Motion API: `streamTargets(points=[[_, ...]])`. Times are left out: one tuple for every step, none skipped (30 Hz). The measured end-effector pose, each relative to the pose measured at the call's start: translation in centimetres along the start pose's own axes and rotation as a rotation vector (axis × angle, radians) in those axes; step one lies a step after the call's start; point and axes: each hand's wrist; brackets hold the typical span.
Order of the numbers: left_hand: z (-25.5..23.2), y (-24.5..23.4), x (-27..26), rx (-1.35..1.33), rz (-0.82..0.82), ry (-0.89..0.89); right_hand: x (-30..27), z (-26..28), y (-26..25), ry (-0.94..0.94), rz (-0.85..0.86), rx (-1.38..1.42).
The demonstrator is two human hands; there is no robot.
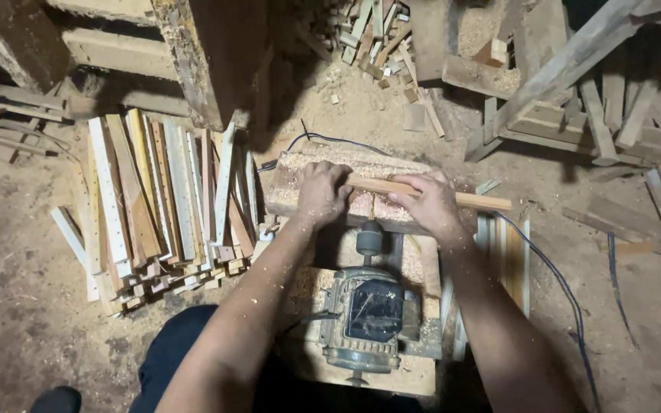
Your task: Sanding the edges of small wooden strips using a stationary power tool.
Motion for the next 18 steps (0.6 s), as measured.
streamTargets(points=[[0.5,0.6,0.5,-0.001,-0.001,0.001,0.2,-0.3,0.4,0.0,-0.001,-0.001],[0.9,1.4,0.6,0.012,-0.012,0.016,0.0,-0.7,0.9,0.029,0.004,-0.017],[1.3,2.2,0.7,0.025,-0.023,0.031,-0.3,-1.0,1.4,0.057,0.01,-0.034],[1.1,2.1,0.6,0.024,-0.019,0.029,-0.3,-0.7,1.3,0.061,0.013,-0.033],[0.8,2.0,0.5,0.0,-0.015,0.047,-0.3,-0.3,1.3,0.074,0.008,-0.04],[0.5,1.9,0.5,-0.024,-0.011,0.066,-0.2,0.0,1.2,0.086,0.001,-0.048],[0.0,1.8,0.2,-0.024,-0.009,0.065,-0.4,-0.2,1.3,0.089,0.003,-0.048],[-0.3,1.5,0.2,-0.024,-0.011,0.075,-0.3,-0.4,1.4,0.112,-0.008,-0.05],[-0.7,1.2,0.1,-0.023,-0.013,0.085,-0.2,-0.6,1.5,0.134,-0.018,-0.052],[-0.8,1.2,0.1,-0.023,-0.011,0.084,-0.2,-0.3,1.3,0.137,-0.017,-0.051],[-1.0,1.1,0.1,-0.028,-0.006,0.081,-0.2,-0.1,1.1,0.133,-0.024,-0.038],[-1.1,1.0,0.2,-0.034,-0.001,0.079,-0.1,0.2,0.8,0.129,-0.031,-0.027],[-1.3,1.1,-0.1,-0.035,0.001,0.08,-0.4,0.1,0.8,0.132,-0.031,-0.028],[-1.4,1.0,-0.1,-0.029,-0.002,0.088,-0.3,0.1,0.7,0.134,-0.029,-0.027],[-1.5,0.9,-0.1,-0.022,-0.005,0.097,-0.2,0.1,0.7,0.137,-0.027,-0.025],[-1.5,0.9,-0.2,-0.023,-0.004,0.096,-0.3,-0.2,0.7,0.138,-0.025,-0.025],[-1.5,0.9,-0.2,-0.02,0.001,0.098,-0.4,-0.4,0.8,0.142,-0.015,-0.024],[-1.5,0.9,-0.1,-0.017,0.003,0.101,-0.3,-0.6,0.8,0.145,-0.006,-0.023]])
Point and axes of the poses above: each hand's wrist, its own x-axis towards the middle knuckle, its own y-axis out of the palm, z = x × y, and after that the axes turned 6 degrees about -x, right-handed
